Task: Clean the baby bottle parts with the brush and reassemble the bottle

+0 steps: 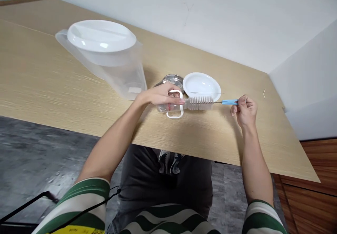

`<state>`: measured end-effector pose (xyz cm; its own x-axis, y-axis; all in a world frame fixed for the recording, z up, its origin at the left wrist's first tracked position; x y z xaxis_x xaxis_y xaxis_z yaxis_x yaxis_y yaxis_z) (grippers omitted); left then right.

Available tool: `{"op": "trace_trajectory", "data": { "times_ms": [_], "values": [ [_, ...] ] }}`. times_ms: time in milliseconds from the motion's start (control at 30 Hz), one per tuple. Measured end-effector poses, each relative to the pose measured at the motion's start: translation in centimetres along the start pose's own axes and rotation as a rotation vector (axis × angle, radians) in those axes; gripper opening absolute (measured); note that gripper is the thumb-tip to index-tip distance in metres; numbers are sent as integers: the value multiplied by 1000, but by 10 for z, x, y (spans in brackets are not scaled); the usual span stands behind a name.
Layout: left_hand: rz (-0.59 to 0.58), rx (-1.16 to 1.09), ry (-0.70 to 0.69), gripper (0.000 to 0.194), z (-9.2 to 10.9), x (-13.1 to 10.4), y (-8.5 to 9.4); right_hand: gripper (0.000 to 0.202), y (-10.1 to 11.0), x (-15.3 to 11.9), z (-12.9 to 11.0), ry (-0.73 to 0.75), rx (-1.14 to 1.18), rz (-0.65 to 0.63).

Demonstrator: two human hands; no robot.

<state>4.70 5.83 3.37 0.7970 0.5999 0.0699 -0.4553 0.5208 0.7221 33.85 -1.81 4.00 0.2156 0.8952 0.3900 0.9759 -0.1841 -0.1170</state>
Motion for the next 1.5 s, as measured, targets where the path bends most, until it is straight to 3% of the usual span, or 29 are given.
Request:
{"op": "trace_trajectory", "data": {
  "times_ms": [100,233,400,600,867,1167,1333,1500],
  "values": [
    [-8,-27,10,42,-2,0,-2,55,3,1,6,-43,-21,29],
    [8,-36,27,42,-8,1,0,39,0,1,2,-59,4,-51],
    [0,-43,31,42,-7,0,2,40,-1,0,-7,10,-2,-94],
    [12,-7,31,40,-5,-2,5,43,-6,-2,4,-9,-113,-87],
    [-85,-89,73,37,-7,0,-13,51,-2,0,19,-108,-69,-67],
    [-59,-92,104,41,-7,-1,-7,35,-6,-3,-5,-11,-5,-112],
    [-36,-31,58,38,-7,1,-5,42,-6,-3,-2,33,-86,-87],
    [-24,-46,-29,32,7,1,-4,44,-2,-4,-2,93,-187,-57]
  ]
}}
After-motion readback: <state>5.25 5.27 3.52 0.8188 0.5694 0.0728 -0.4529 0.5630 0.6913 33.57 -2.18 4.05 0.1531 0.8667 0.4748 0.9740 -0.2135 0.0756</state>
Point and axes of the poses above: each hand's wrist, its own x-axis towards the middle knuckle, its own y-axis out of the back of the hand, z = x × y, the point moved 9 cm from there along x, towards the middle knuckle, and after that the axes turned 8 degrees about x, right-handed, at the moved point
